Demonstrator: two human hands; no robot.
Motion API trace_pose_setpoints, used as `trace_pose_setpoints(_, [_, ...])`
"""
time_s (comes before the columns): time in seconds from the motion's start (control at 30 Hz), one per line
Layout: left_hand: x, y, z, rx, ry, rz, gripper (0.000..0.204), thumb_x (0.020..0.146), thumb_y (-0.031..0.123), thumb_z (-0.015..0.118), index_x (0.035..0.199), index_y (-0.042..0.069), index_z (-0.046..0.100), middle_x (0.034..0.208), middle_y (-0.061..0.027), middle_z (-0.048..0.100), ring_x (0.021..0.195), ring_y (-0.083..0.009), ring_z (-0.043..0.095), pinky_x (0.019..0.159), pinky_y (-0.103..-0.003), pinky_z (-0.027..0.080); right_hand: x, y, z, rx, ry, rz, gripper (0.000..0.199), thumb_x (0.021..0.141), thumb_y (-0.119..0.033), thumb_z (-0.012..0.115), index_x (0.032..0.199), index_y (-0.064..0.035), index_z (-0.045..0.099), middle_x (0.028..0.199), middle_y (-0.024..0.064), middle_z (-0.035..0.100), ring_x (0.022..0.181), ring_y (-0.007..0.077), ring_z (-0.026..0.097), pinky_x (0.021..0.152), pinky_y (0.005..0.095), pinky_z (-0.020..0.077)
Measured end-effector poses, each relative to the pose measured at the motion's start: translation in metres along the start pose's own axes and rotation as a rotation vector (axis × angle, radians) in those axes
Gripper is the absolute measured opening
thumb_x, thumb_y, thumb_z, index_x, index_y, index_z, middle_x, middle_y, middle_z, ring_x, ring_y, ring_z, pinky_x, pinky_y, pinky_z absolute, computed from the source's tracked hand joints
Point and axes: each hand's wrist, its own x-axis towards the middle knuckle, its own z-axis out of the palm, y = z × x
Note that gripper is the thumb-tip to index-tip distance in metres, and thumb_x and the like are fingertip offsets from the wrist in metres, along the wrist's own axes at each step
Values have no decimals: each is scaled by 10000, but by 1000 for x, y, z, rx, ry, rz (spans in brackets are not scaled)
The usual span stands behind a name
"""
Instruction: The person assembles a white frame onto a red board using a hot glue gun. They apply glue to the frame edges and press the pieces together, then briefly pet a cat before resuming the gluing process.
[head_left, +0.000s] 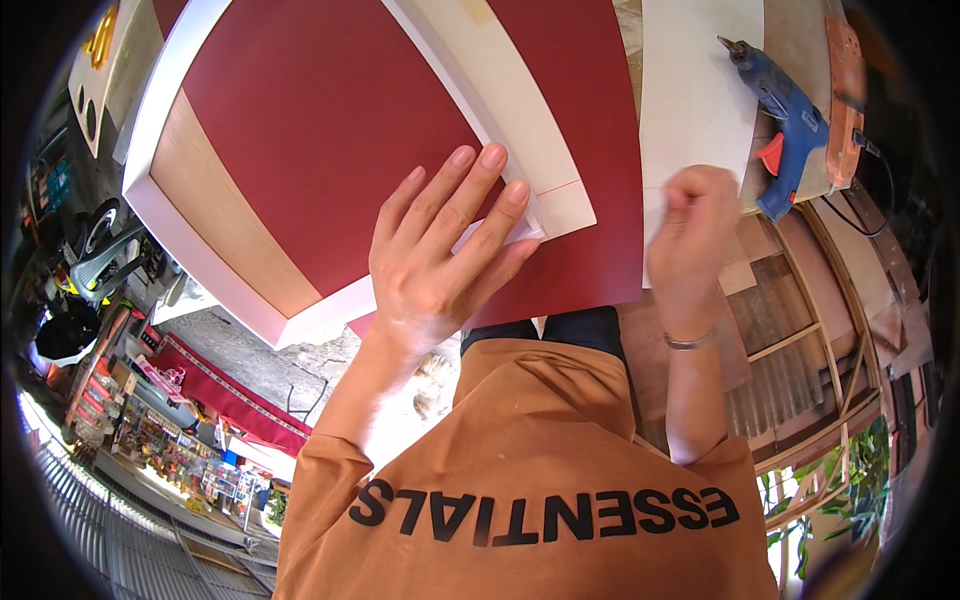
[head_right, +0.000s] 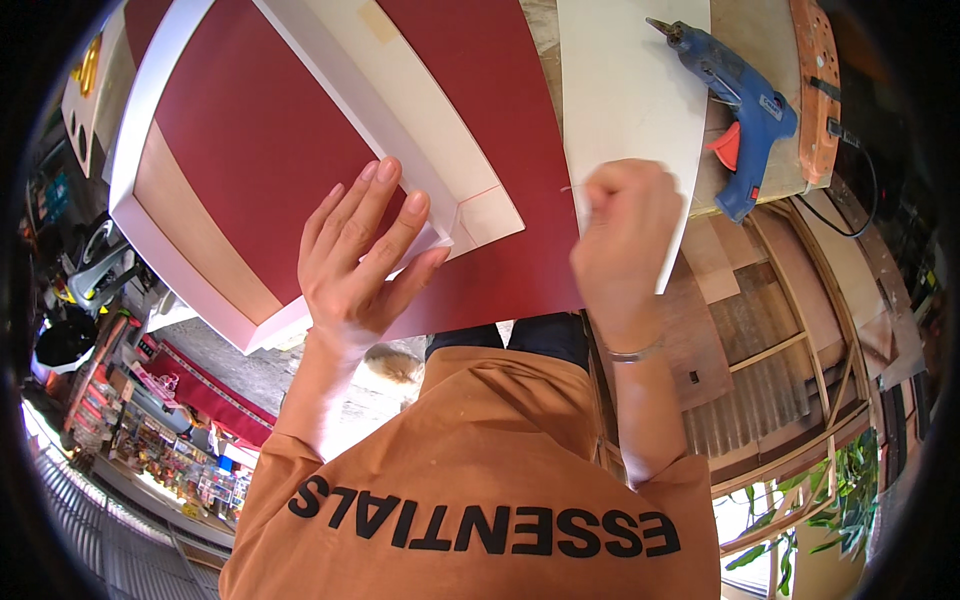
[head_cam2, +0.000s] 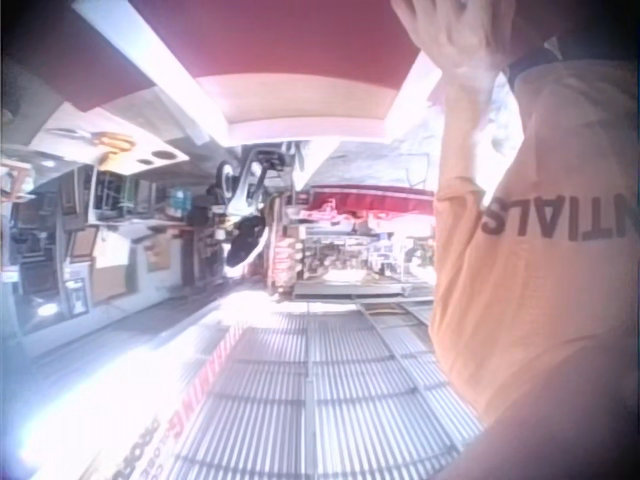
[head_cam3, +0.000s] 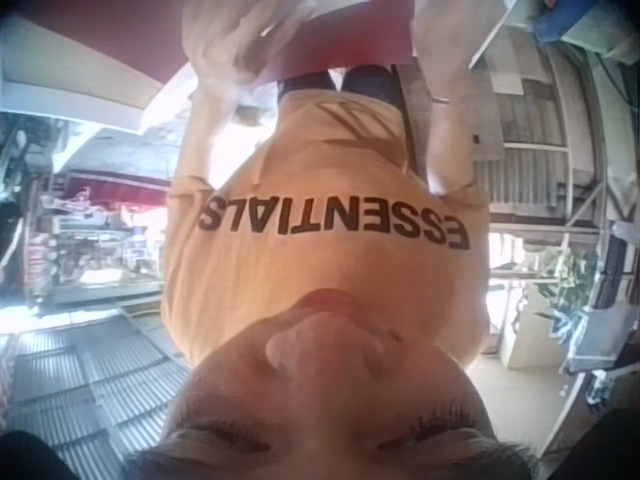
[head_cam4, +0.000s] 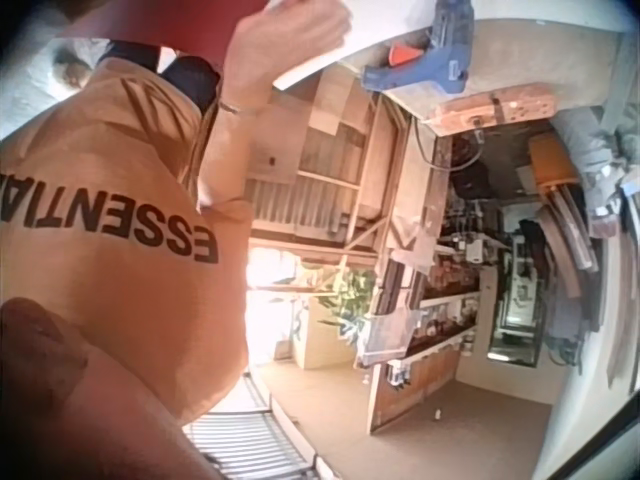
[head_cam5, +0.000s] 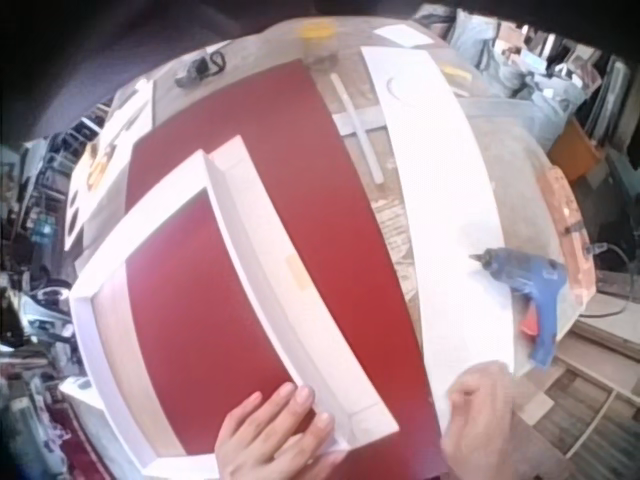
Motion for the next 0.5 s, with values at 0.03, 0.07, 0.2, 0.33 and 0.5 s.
trace_pose_setpoints(0.03, [1,0,0,-1,-2,1,470,795,291,833,1238,189,715,1371,-54,653,1247,-248,628,1003,-427,489,3,7,-5,37,88,65,103,949,-102,606,967,-47,521,922,105,519,846,284,504,786,366,405])
trace_pose_setpoints(0.07, [2,0,0,-2,-5,3,469,794,290,833,1237,188,716,1372,-55,653,1246,-249,628,1001,-428,490,5,13,-11,74,177,130,116,983,-122,581,966,-36,505,912,112,509,840,271,497,787,368,410])
trace_pose_setpoints(0.2, [3,1,-3,8,-12,1,482,747,280,860,1201,166,746,1337,-115,670,1230,-279,645,980,-425,508,18,30,-52,100,505,345,184,1067,-156,441,944,-25,477,868,78,490,762,162,458,700,303,413])
trace_pose_setpoints(0.33, [3,1,-4,2,-9,3,498,733,275,868,1202,160,745,1337,-115,671,1228,-283,646,980,-427,508,10,45,-111,212,508,444,184,1048,-120,446,907,-17,502,808,56,473,712,142,457,664,264,417])
trace_pose_setpoints(0.5, [4,2,-3,-10,-12,4,507,723,266,871,1201,148,746,1338,-125,669,1224,-291,649,977,-424,507,11,12,-73,180,194,294,94,970,-26,554,897,-2,609,813,77,562,729,182,548,669,259,448])
